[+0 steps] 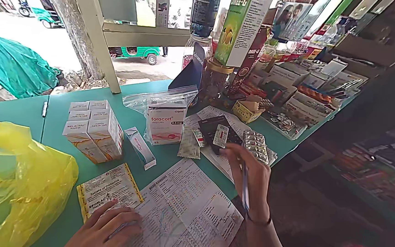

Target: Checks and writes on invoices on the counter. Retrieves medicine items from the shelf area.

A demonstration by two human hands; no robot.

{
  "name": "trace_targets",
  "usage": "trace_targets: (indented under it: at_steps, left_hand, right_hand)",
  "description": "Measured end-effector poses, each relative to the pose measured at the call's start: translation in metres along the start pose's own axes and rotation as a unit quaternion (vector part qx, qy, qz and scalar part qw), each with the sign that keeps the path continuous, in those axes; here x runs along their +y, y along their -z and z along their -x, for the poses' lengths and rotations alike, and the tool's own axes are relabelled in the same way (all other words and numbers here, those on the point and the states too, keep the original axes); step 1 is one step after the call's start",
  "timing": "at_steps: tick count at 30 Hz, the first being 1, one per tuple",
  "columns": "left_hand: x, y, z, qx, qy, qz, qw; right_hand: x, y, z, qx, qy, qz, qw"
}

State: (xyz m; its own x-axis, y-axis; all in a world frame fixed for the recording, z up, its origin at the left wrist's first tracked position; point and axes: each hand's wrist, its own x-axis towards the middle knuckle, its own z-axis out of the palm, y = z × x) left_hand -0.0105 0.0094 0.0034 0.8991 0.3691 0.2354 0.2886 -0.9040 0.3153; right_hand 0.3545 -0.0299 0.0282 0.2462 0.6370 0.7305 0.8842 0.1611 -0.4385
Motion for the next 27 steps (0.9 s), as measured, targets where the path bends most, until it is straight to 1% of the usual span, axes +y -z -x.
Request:
trace_targets:
  at_steps: [2,4,6,9,11,15,17,19,22,25,27]
  left_hand:
    - [-0.002,-0.003,0.001,0.006,-0.005,-0.006,1.000]
    - [-0.003,-0.005,0.002,0.012,-0.009,-0.014,1.000]
    - [-0.005,-0.009,0.004,0.024,-0.012,-0.025,0.999]
    - [-0.007,-0.012,0.004,0.046,-0.019,-0.043,0.998]
    - [-0.008,-0.016,0.004,0.067,-0.021,-0.056,0.996]
    - [-0.005,-0.019,0.003,0.088,-0.015,-0.064,0.994]
    - [-0.003,-0.019,0.004,0.086,-0.008,-0.061,0.994]
    - [-0.002,-0.020,0.003,0.087,-0.002,-0.052,0.995]
    - [0.001,-0.019,0.002,0.079,0.002,-0.043,0.996]
    - [0.005,-0.015,0.004,0.067,0.008,-0.038,0.997]
    - [0.004,-0.014,0.001,0.064,0.006,-0.035,0.997]
  right_hand:
    - [0.026,-0.009,-0.010,-0.048,-0.025,0.076,0.996]
    - [0.043,-0.018,-0.015,-0.101,-0.038,0.096,0.989]
    - [0.052,-0.024,-0.018,-0.138,-0.049,0.108,0.983]
    - [0.056,-0.028,-0.019,-0.142,-0.047,0.124,0.981]
    - [0.048,-0.022,-0.015,-0.114,-0.020,0.136,0.984]
    - [0.006,0.013,0.008,-0.023,0.051,0.175,0.983]
    - [-0.013,0.029,0.019,-0.006,0.045,0.201,0.979]
    - [-0.025,0.037,0.029,-0.034,0.026,0.220,0.974]
    - [-0.024,0.032,0.038,-0.102,0.012,0.220,0.970]
    - [-0.015,0.021,0.039,-0.161,-0.009,0.181,0.970]
    - [-0.015,0.023,0.034,-0.177,-0.011,0.121,0.977]
